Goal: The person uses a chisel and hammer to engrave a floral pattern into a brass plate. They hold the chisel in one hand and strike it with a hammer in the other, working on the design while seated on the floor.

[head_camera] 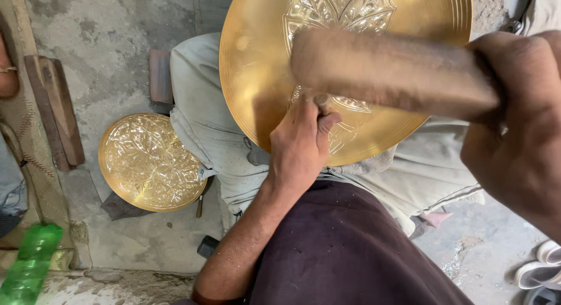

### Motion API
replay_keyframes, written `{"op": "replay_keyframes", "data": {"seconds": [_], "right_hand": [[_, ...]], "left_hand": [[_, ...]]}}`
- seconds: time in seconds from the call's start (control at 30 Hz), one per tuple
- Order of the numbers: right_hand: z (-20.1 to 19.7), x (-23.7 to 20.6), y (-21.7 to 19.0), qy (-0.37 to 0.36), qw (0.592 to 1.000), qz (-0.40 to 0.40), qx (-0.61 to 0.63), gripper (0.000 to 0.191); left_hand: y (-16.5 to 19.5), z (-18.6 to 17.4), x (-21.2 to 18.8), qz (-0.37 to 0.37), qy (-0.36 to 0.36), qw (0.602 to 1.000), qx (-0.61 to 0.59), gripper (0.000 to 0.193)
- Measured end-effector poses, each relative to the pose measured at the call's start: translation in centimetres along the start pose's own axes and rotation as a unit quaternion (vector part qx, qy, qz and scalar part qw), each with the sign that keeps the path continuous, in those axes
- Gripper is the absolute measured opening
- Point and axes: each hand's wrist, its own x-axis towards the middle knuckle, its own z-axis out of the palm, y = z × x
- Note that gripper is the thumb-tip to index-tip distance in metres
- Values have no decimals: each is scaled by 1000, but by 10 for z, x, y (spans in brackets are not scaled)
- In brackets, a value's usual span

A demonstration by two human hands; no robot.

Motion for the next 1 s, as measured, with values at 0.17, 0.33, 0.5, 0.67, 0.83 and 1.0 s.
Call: {"op": "replay_keyframes", "data": {"seconds": [0.17, 0.33, 0.5, 0.67, 0.83, 1.0], "right_hand": [[26, -35, 20, -32, 988, 148, 41, 52], [45, -76, 29, 10, 991, 129, 34, 44], [60, -103, 33, 30, 955, 261, 140, 43], [65, -108, 32, 69, 992, 78, 71, 30], [67, -98, 13, 89, 967, 212, 113, 38], [61, -90, 9, -23, 982, 149, -117, 48]], "left_hand": [[-7, -2, 17, 98, -89, 991, 33, 30], [-8, -7, 42, 97, -208, 973, 12, 31], [-3, -14, 60, 198, -212, 955, 58, 48], [2, -12, 60, 202, -263, 941, 65, 37], [2, -7, 60, 227, -264, 933, 92, 38], [0, -7, 55, 214, -264, 933, 120, 37]]}}
